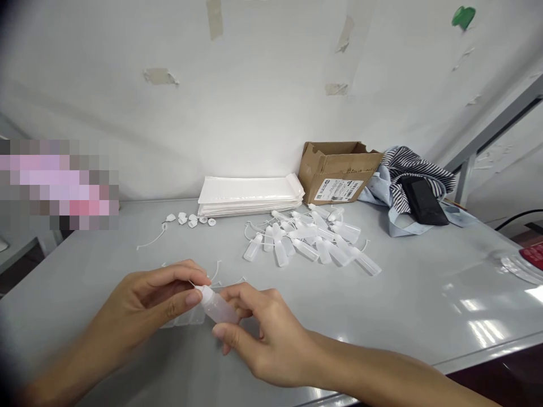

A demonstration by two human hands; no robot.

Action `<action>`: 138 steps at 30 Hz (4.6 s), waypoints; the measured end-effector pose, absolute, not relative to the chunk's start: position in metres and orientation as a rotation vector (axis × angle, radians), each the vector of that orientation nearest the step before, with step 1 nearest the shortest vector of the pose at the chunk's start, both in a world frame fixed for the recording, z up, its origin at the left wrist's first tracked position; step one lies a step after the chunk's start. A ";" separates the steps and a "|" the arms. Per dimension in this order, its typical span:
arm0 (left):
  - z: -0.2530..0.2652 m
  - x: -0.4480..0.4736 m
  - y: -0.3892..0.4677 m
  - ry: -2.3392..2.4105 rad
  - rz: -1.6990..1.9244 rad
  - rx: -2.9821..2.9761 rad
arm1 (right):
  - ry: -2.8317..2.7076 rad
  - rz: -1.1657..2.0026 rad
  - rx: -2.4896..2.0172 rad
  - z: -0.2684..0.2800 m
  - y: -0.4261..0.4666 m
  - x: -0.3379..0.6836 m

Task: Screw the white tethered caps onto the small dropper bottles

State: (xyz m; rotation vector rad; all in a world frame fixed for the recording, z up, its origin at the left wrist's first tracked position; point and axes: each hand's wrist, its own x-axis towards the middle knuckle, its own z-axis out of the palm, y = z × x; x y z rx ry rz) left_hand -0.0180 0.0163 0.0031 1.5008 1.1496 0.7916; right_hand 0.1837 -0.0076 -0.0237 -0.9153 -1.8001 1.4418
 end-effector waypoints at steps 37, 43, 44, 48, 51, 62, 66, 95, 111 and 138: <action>0.002 -0.014 0.010 1.195 0.679 1.883 | -1.981 1.159 -0.896 -0.020 0.002 0.190; -0.005 -0.013 0.013 1.303 0.516 1.851 | -2.250 0.360 -0.798 -0.033 -0.004 0.189; -0.005 -0.013 0.013 1.300 0.497 1.835 | -2.258 0.369 -0.795 -0.034 -0.004 0.189; -0.001 -0.013 0.010 1.260 0.488 1.788 | -2.210 0.643 -0.793 -0.028 -0.002 0.191; -0.001 -0.014 0.008 1.217 0.549 1.816 | -2.087 0.918 -0.834 -0.020 -0.001 0.191; -0.013 -0.017 0.011 0.780 1.002 2.447 | -1.136 2.176 -0.716 -0.027 0.014 0.196; -0.010 -0.017 0.010 0.776 0.973 2.473 | -1.126 2.161 -0.684 -0.028 0.014 0.194; -0.011 -0.014 0.012 1.071 0.812 2.325 | -1.543 1.803 -0.996 -0.022 0.011 0.193; -0.020 -0.051 0.056 1.636 0.915 2.274 | -1.912 0.441 -1.264 -0.018 0.034 0.216; -0.058 -0.073 0.111 1.604 0.493 2.542 | -2.352 0.289 -0.958 -0.053 0.009 0.153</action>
